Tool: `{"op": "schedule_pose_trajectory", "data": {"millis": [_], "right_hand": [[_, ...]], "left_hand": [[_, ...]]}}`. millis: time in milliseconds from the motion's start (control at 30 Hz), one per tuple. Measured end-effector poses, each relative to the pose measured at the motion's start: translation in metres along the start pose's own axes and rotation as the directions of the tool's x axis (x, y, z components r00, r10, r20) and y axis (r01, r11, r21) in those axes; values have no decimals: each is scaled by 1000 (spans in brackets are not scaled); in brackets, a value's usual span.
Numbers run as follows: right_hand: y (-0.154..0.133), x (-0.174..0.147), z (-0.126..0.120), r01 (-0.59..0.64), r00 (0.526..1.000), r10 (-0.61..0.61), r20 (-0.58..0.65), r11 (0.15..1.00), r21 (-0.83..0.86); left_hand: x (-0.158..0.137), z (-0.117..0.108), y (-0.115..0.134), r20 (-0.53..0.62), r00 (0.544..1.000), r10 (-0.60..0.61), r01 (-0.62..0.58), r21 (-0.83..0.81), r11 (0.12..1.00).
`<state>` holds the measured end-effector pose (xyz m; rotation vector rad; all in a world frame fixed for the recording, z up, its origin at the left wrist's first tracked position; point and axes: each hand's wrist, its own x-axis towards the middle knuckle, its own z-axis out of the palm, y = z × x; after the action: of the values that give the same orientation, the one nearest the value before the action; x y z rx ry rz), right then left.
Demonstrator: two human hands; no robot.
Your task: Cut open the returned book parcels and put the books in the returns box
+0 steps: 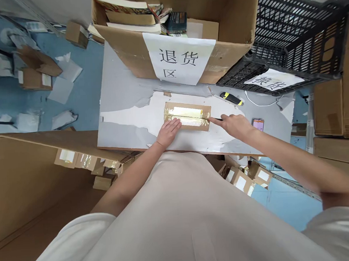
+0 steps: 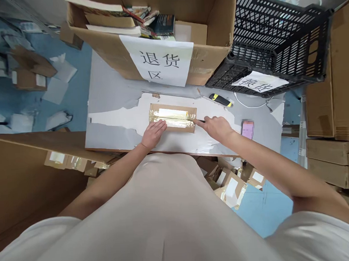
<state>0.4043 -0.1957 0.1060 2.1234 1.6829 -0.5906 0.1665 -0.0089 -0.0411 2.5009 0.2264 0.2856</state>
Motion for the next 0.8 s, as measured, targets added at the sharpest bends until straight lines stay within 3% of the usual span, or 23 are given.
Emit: {"op": "schedule_pose_trajectory", "data": {"millis": [300,400,467,533,600,667,733,800], "right_hand": [[24,-59,11,-121,992,119,-39,992,-39],[34,-76,25,-217,967,238,-96,958,188],[29,-78,43,-257,930,351,-111,834,487],[13,-71,64,-254,891,451,-44,578,776],[-7,-61,80,-222,865,498,53,286,932],[-24,-51,91,-168,849,520,99,87,982],[-35,-45,95,-121,838,536,106,-7,993],[-40,-42,97,-92,835,541,99,-40,995]], "left_hand": [[7,-7,3,35,999,-7,5,52,999],[11,-16,10,49,999,-10,5,111,994],[16,-25,16,76,997,-7,-4,155,988],[23,-33,20,116,993,-2,-21,199,980],[33,-41,22,149,989,-5,-31,239,970],[45,-47,21,164,986,-32,-16,282,959],[56,-51,19,186,980,-74,11,320,947],[64,-52,18,214,970,-115,36,342,939]]}}
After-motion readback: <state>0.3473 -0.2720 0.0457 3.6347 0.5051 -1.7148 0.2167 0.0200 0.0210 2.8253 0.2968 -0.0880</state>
